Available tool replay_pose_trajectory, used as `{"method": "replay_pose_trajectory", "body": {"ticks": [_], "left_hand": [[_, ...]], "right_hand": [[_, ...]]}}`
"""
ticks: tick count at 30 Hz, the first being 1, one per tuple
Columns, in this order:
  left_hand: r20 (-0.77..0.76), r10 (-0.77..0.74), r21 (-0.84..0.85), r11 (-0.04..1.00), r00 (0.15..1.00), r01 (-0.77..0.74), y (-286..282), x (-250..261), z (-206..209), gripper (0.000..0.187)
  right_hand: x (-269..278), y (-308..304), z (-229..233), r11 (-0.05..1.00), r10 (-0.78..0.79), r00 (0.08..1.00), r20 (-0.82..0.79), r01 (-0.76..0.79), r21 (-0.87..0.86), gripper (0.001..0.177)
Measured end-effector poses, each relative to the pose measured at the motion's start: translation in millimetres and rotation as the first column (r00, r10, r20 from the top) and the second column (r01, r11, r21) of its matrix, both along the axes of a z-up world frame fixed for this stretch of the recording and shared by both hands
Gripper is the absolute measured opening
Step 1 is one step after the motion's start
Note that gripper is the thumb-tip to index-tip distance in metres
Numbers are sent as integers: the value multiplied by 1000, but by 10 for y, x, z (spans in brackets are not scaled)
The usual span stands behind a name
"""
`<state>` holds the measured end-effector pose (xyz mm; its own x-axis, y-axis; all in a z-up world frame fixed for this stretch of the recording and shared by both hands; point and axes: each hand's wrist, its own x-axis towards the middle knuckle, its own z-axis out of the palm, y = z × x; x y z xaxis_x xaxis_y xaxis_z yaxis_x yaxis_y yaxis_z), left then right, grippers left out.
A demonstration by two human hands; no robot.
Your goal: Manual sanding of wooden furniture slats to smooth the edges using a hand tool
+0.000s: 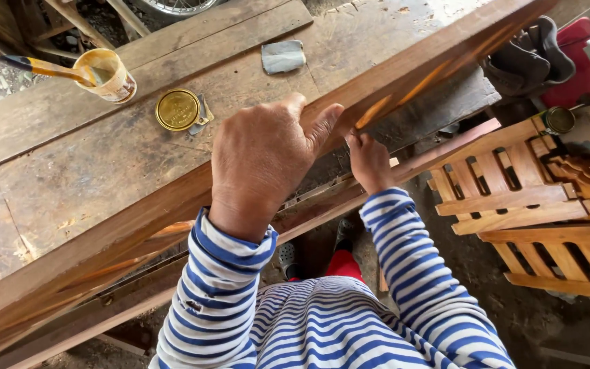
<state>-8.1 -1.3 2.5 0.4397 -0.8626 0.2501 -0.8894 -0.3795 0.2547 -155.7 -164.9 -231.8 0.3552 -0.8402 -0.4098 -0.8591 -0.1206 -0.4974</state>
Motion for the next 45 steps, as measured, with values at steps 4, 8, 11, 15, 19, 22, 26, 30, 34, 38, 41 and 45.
{"method": "replay_pose_trajectory", "body": {"ticks": [4, 8, 11, 15, 19, 22, 26, 30, 34, 38, 41, 45], "left_hand": [[25, 0, 10, 1000, 1000, 0, 1, 28, -7, 58], [34, -50, 13, 999, 998, 50, -18, 67, -74, 61], [61, -93, -4, 996, 994, 94, -27, 76, -105, 59], [52, -115, 11, 993, 992, 115, -54, 107, -119, 49], [19, -119, -1, 993, 993, 119, -25, 78, -94, 50], [22, -118, -1, 993, 993, 118, -36, 85, -81, 47], [94, -130, 53, 991, 987, 125, -26, 47, -107, 45], [49, -120, 55, 992, 992, 117, -35, 74, -82, 54], [95, -99, 66, 994, 991, 93, -2, 46, -95, 53], [62, -125, 46, 991, 990, 122, -16, 98, -44, 47], [68, -142, 68, 988, 988, 137, -32, 77, -54, 44], [45, -152, 90, 985, 987, 148, -39, 72, -90, 42]], "right_hand": [[-43, 69, -187, 994, 65, 998, -9, -66, -84, 61], [-156, 154, -56, 999, 40, 999, 29, -39, -18, 53], [-142, 25, -22, 996, 86, 995, 44, -85, -17, 56], [34, -190, -238, 994, 29, 995, 92, -19, -112, 47], [15, -37, -215, 998, 13, 997, 79, -8, -66, 49], [-82, -19, -310, 991, 110, 993, 35, -107, -78, 60], [-177, 0, -226, 999, 34, 995, 90, -31, -26, 58], [10, -186, -453, 996, -66, 983, 171, 75, -49, 46], [112, 109, 24, 933, -303, 935, 182, 252, 258, 45], [3, 267, 152, 908, -316, 920, 231, 223, 355, 51], [-112, 192, 22, 898, -340, 902, 266, 227, 376, 47], [155, 50, 192, 884, -375, 909, 181, 292, 365, 29]]}}
